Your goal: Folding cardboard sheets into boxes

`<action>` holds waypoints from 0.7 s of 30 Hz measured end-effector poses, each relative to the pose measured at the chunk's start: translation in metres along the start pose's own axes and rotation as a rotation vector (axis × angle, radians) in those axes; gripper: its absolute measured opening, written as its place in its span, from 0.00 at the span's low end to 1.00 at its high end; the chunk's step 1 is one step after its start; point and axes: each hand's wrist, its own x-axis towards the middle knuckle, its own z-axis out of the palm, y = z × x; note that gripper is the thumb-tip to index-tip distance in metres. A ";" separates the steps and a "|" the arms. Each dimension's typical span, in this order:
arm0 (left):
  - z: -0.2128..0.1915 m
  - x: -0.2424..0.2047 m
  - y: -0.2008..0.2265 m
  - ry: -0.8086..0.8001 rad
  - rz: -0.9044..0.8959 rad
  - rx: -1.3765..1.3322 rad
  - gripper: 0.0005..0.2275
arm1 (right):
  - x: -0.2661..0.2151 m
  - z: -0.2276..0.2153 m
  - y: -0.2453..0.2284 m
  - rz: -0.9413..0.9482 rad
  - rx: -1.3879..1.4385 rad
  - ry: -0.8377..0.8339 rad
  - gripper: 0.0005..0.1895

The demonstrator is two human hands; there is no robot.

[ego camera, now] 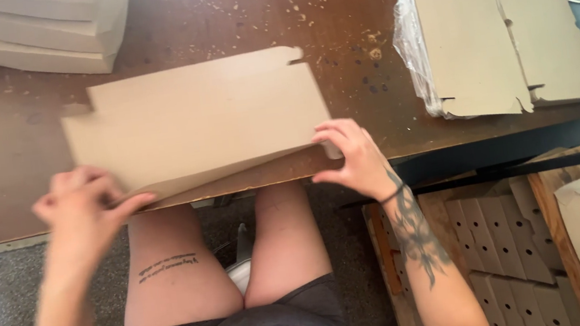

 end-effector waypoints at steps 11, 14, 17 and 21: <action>0.042 -0.003 0.062 0.226 0.518 0.160 0.15 | -0.016 0.016 -0.003 -0.013 0.082 0.116 0.31; 0.092 0.000 0.091 0.279 0.616 0.282 0.04 | -0.017 0.018 0.000 -0.010 0.111 0.135 0.31; 0.093 -0.005 0.092 0.315 0.593 0.137 0.07 | -0.018 0.011 -0.002 0.004 0.161 0.165 0.28; 0.073 -0.018 0.087 0.234 0.595 0.046 0.08 | -0.028 0.015 -0.001 0.039 0.274 0.227 0.16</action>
